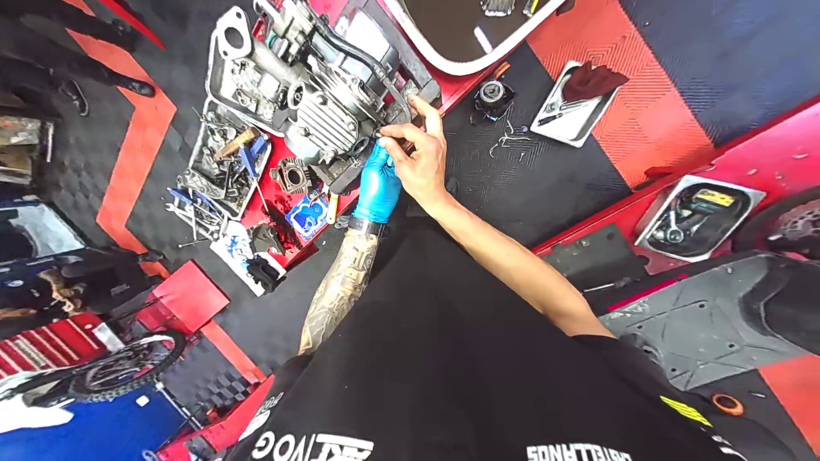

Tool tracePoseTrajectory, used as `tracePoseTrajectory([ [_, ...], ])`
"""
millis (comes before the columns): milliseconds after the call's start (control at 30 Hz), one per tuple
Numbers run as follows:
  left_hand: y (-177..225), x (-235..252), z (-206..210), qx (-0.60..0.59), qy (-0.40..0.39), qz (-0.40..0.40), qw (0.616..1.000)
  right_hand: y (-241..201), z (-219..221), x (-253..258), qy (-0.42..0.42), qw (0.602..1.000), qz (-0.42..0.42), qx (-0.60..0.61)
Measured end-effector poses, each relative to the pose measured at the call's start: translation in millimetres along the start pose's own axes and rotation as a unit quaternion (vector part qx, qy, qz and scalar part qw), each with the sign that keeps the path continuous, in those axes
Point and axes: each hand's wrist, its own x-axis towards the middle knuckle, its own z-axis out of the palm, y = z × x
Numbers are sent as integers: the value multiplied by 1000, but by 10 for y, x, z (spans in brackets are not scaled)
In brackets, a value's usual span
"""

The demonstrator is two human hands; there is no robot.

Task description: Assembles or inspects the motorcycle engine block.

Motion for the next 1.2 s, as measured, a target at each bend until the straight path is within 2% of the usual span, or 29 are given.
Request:
tracePoseTrajectory([
  [200, 42, -14, 36, -16, -3, -13, 1000, 18, 22, -14, -7, 999, -12, 36],
  [300, 180, -77, 161, -15, 20, -44, 999, 54, 29, -28, -6, 999, -26, 25],
  [500, 210, -73, 155, -8, 9, -50, 999, 94, 18, -22, -7, 997, -72, -23],
  [567, 185, -47, 110, -7, 17, -57, 998, 90, 22, -21, -7, 996, -80, -26],
  [700, -13, 69, -163, -38, -27, -41, 998, 88, 34, -13, -15, 996, -86, -3],
  [900, -11, 84, -177, -48, -25, -53, 997, 88, 81, 7, -21, 996, -84, 18],
  [1067, -11, 105, -203, -69, -47, -64, 994, 118, 68, 32, -20, 994, -103, -22],
  [1200, -44, 116, -225, -79, -19, -72, 994, 142, -8, 59, -44, 992, -115, 6],
])
